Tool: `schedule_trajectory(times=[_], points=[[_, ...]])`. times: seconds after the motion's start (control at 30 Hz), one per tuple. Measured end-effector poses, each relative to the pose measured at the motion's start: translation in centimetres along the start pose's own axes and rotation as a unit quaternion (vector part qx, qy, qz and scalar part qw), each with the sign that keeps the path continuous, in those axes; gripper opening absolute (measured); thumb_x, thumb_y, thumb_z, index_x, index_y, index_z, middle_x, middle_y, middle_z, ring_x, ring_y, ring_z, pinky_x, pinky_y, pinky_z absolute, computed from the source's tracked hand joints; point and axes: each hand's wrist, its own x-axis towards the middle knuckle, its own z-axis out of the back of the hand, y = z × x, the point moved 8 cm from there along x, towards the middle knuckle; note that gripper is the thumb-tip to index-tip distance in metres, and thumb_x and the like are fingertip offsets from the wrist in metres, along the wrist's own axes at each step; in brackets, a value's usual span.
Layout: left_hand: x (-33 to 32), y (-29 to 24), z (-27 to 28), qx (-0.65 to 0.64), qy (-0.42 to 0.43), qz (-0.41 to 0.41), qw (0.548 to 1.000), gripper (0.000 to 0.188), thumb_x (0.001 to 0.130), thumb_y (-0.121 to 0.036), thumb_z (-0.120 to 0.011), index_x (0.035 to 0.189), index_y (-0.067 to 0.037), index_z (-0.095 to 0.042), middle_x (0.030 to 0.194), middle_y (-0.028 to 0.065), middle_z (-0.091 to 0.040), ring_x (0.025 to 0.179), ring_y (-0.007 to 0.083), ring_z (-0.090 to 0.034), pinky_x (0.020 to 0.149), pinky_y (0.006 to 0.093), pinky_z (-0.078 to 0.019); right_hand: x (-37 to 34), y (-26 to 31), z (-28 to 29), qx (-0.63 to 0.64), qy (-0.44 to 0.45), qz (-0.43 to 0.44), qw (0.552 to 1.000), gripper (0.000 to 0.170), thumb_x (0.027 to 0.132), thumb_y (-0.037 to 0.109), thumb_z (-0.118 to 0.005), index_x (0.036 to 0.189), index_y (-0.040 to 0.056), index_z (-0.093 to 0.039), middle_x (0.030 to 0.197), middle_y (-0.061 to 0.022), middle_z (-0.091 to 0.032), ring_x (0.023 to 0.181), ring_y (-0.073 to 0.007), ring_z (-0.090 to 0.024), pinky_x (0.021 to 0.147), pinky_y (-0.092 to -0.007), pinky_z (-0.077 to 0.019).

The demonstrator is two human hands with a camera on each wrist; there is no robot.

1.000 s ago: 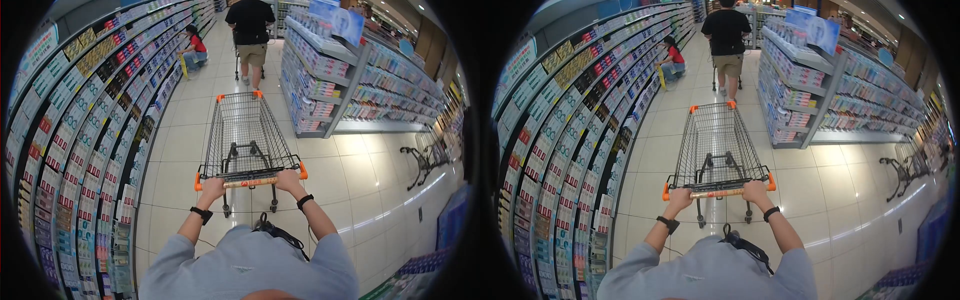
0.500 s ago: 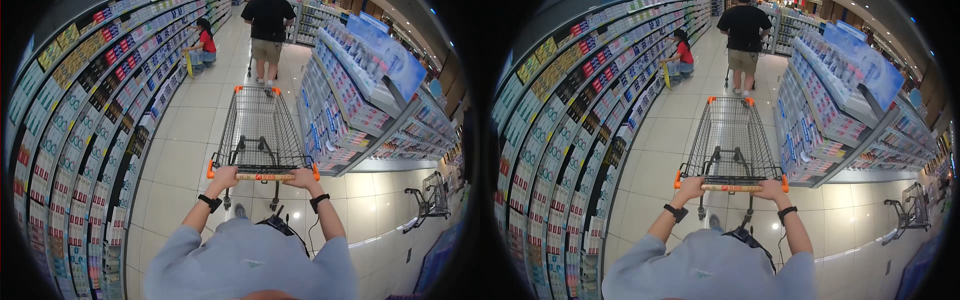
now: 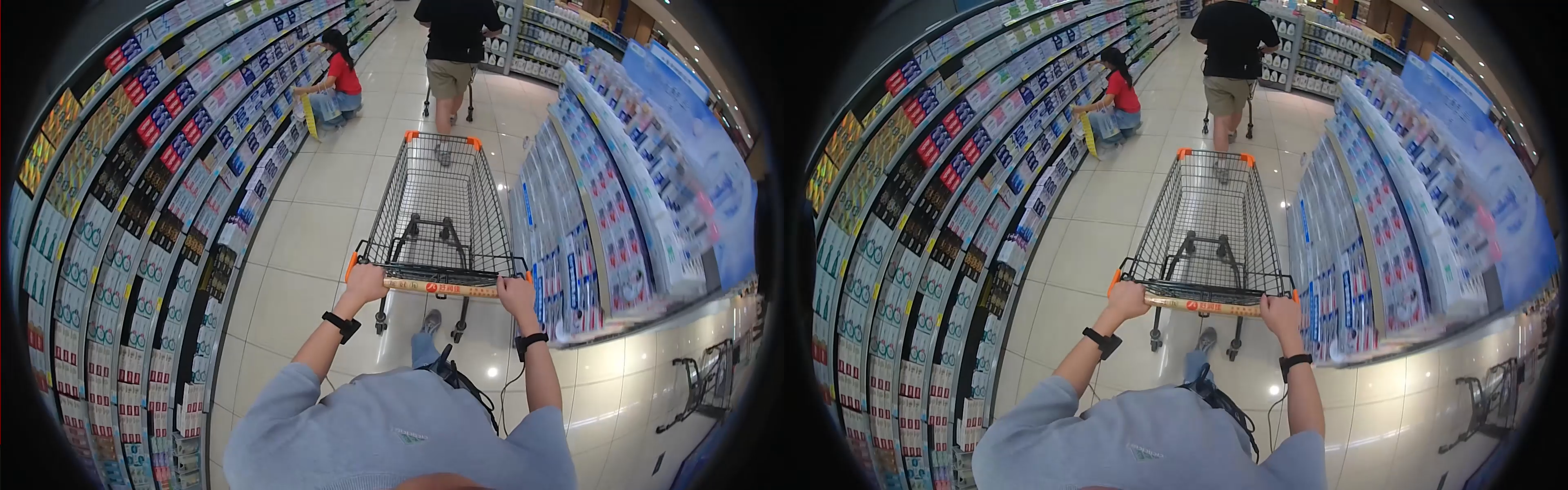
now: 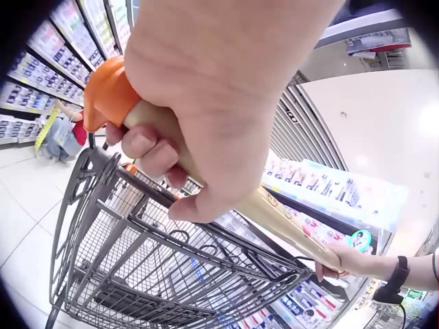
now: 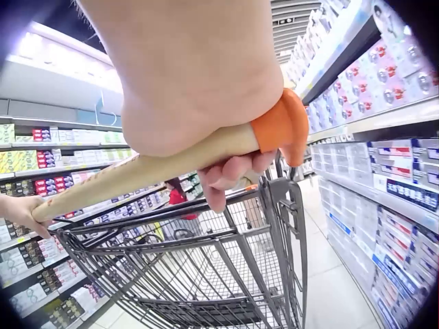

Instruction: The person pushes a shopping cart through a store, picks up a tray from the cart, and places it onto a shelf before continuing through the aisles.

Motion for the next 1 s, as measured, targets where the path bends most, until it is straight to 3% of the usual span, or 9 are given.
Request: schedule_trajectory(times=[0.37,0.7,1.0], points=[[27.1,5.8,1.9,0.010,0.039,0.038,0.998,0.025,0.071,-0.029,-0.064,0.070,-0.006,-0.071,0.072,0.0172,-0.069,0.072,0.0337,-0.069,0.067,0.0434,-0.0556,28.4,-2.9,-2.6,0.016,0.033,0.007,0.999,0.041,0.091,0.034,-0.045,0.074,0.0067,-0.072,0.069,-0.0196,-0.066,0.070,-0.0371,-0.065,0.068,-0.0494,-0.0511],[50.9,10.8,1.5,-0.013,0.003,0.051,0.999,0.018,0.065,-0.023,-0.065,0.065,-0.005,-0.069,0.066,0.0161,-0.067,0.065,0.0329,-0.068,0.062,0.0419,-0.0553,53.6,-6.5,-6.0,0.025,-0.011,0.023,0.999,0.041,0.090,0.035,-0.047,0.074,0.0050,-0.070,0.069,-0.0188,-0.066,0.067,-0.0375,-0.065,0.066,-0.0499,-0.0511],[71.6,15.5,1.1,-0.031,0.027,0.058,0.997,0.020,0.065,-0.026,-0.067,0.068,-0.007,-0.071,0.067,0.0154,-0.067,0.066,0.0333,-0.068,0.064,0.0428,-0.0547,76.0,-8.8,-8.4,0.021,0.015,0.031,0.999,0.038,0.089,0.036,-0.050,0.075,0.0069,-0.071,0.069,-0.0180,-0.066,0.067,-0.0376,-0.065,0.064,-0.0482,-0.0513]])
